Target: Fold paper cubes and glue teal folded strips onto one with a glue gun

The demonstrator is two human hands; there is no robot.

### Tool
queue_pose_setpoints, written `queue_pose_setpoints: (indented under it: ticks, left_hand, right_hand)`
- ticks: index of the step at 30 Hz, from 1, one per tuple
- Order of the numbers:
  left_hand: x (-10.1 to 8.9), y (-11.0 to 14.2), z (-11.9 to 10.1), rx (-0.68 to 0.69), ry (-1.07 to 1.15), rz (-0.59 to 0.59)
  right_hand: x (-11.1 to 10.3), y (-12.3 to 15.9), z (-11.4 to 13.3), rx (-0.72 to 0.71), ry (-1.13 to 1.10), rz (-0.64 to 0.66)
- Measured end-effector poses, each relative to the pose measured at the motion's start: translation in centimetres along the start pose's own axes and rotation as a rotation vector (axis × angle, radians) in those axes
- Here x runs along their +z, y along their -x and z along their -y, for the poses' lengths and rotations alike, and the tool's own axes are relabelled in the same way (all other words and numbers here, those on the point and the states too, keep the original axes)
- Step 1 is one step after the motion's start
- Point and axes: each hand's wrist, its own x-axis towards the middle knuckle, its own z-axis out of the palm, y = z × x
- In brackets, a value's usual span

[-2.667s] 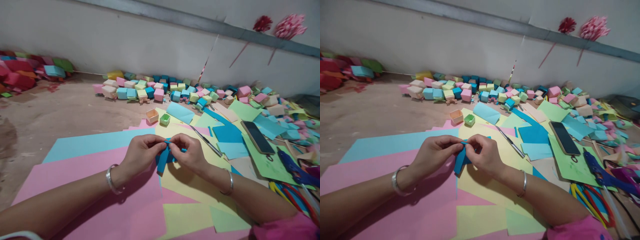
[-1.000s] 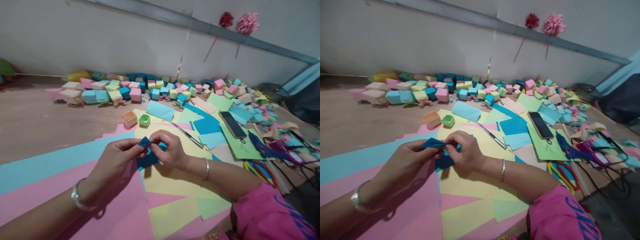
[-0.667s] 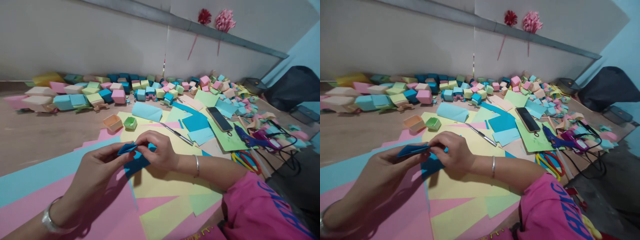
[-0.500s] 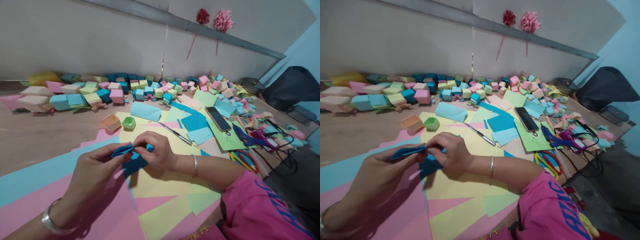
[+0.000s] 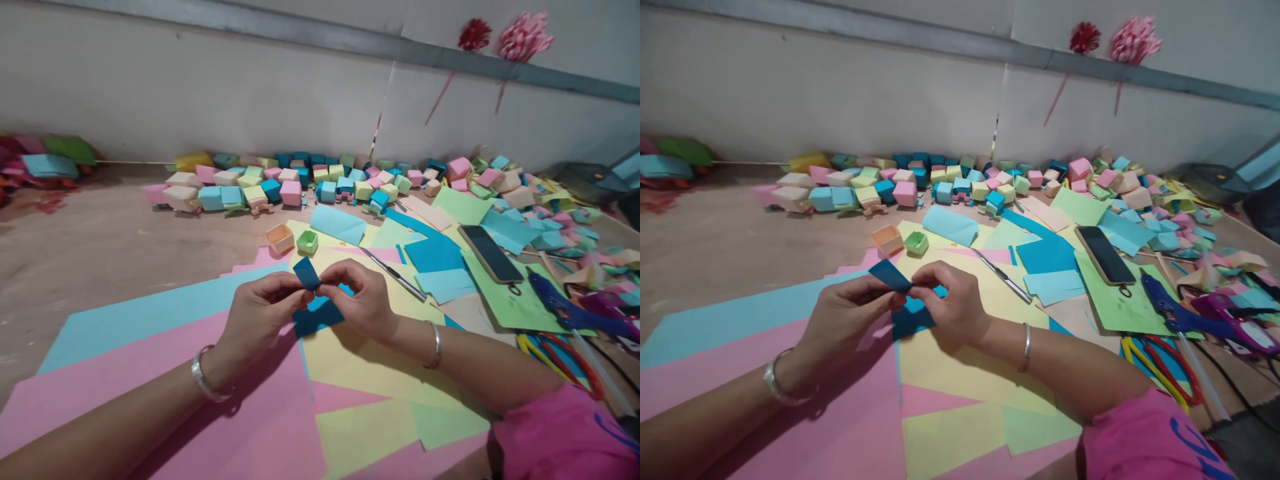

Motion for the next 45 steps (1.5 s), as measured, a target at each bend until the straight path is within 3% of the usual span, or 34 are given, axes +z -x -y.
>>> queue_pose_setpoints:
  ticks: [8,19,27,35,45]
  left_hand:
    - [0.0,0.1,0.2,-0.006,-0.050,0.003]
    - [-0.4,-0.2,1.0,0.271,-0.252,-0.042]
    - [-0.1,-0.3,0.8,-0.036,0.061,0.070]
    - [0.1,-0.2,0.8,-0.223,0.306,0.106]
    - [0.0,-0.4,1.2,-0.211,0.412,0.186]
  right_hand:
    - [-0.2,-0.3,0.5,-0.085,0.006,0.065]
    - [0.1,0.0,0.5,-0.019,0.070,0.058]
    - [0.7,-0.3,0.4,0.237,-0.272,0.045]
    - [0.5,-0.6,0.7,0.327,-0.340,0.117]
    - [-0.2,-1.6,1.4,0.523,-0.478,0.142]
